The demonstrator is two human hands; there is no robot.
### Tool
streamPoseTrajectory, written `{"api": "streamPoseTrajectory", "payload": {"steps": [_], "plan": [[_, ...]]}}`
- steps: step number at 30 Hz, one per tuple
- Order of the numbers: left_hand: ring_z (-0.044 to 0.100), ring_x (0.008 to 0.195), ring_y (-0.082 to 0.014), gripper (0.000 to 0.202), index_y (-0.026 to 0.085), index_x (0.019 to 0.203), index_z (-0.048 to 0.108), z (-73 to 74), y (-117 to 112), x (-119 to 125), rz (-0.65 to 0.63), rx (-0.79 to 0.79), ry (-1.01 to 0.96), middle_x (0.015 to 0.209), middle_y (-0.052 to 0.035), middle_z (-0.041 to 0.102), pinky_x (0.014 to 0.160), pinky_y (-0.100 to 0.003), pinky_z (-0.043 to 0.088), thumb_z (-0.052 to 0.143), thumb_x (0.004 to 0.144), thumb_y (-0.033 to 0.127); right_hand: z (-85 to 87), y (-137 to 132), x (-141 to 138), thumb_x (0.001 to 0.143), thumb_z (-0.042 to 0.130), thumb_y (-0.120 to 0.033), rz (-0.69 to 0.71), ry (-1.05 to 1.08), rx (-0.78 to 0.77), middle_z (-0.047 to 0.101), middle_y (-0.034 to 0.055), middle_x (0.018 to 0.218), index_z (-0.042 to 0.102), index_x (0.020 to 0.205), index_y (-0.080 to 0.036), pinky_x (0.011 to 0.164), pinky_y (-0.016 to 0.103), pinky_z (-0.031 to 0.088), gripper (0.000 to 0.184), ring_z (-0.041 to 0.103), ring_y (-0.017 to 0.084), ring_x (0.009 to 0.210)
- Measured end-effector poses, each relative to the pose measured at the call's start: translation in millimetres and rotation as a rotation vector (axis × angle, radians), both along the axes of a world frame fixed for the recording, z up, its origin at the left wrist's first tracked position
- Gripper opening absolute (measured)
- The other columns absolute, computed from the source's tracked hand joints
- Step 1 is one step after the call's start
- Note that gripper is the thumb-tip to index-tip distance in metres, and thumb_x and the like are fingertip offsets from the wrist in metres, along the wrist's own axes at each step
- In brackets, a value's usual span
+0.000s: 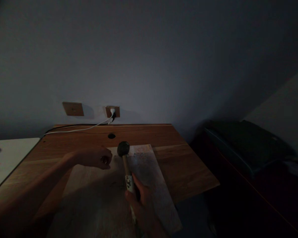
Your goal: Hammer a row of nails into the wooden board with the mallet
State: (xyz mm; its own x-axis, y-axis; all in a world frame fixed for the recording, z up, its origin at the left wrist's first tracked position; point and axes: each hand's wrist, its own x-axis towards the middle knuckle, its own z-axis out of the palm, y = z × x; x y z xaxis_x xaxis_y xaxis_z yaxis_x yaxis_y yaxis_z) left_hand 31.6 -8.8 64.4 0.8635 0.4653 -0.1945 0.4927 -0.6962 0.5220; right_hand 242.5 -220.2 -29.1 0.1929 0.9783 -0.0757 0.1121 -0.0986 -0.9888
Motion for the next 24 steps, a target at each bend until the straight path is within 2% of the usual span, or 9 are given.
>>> {"api": "streamPoseTrajectory", "payload": {"steps": [4,7,9,13,17,20,24], "plan": [[0.057,0.062,-0.0177,0.017,0.022,0.071,0.072,1.8,-34,19,-0.066,0.064,0.134,0.07,-0.0004,0.067,0.056,-0.029,0.038,0.078,0.071,0.037,4.9,0,0,0.084,0.07,-0.062,-0.057,0.079,-0.038,0.064,0.0024,0.079,0.058,0.144,-0.021,0.053,0.027,0.052,0.074,0.057,0.015,0.057],[0.052,0.055,-0.0175,0.005,0.023,0.069,0.073,-1.5,-49,28,-0.083,0.103,0.202,0.064,0.0,0.064,0.052,-0.03,0.034,0.077,0.068,0.026,10.2,1,-2,0.084,0.071,-0.06,-0.041,0.132,-0.062,0.061,0.0002,0.075,0.053,0.148,-0.018,0.048,0.025,0.049,0.078,0.054,0.013,0.051],[0.052,0.055,-0.0176,0.004,0.023,0.069,0.072,-2.7,-50,29,-0.091,0.098,0.22,0.065,0.0,0.065,0.052,-0.03,0.034,0.074,0.067,0.02,10.2,2,-3,0.084,0.07,-0.058,-0.036,0.135,-0.06,0.059,-0.0012,0.071,0.053,0.148,-0.017,0.046,0.024,0.047,0.078,0.052,0.012,0.049],[0.058,0.063,-0.02,0.008,0.022,0.071,0.069,-0.3,-36,21,-0.046,0.138,0.179,0.075,-0.002,0.069,0.053,-0.029,0.034,0.072,0.065,0.017,0.8,2,-2,0.086,0.068,-0.057,-0.003,0.108,-0.029,0.057,-0.0023,0.069,0.053,0.148,-0.017,0.045,0.023,0.044,0.075,0.05,0.011,0.048],[0.062,0.064,-0.0191,0.011,0.021,0.073,0.065,4.8,-13,3,0.102,0.147,0.149,0.073,-0.0005,0.068,0.053,-0.027,0.034,0.066,0.068,0.012,-7.2,-1,1,0.086,0.07,-0.056,0.005,0.046,-0.009,0.063,0.0026,0.082,0.053,0.149,-0.019,0.05,0.027,0.051,0.074,0.057,0.014,0.056],[0.063,0.066,-0.0179,0.015,0.02,0.075,0.064,4.9,3,-9,0.142,0.157,0.102,0.073,0.0009,0.068,0.056,-0.026,0.036,0.063,0.068,0.007,-5.3,-4,1,0.086,0.07,-0.056,-0.003,0.012,-0.007,0.065,0.004,0.086,0.056,0.146,-0.022,0.054,0.028,0.053,0.07,0.059,0.015,0.061],[0.064,0.071,-0.0174,0.021,0.02,0.078,0.067,-3.7,16,-14,0.122,0.169,0.058,0.078,-0.0002,0.069,0.062,-0.026,0.041,0.058,0.067,0.004,0.7,-6,-2,0.087,0.068,-0.055,0.026,-0.005,0.002,0.063,0.0024,0.082,0.056,0.147,-0.023,0.053,0.029,0.053,0.069,0.057,0.014,0.057]]}}
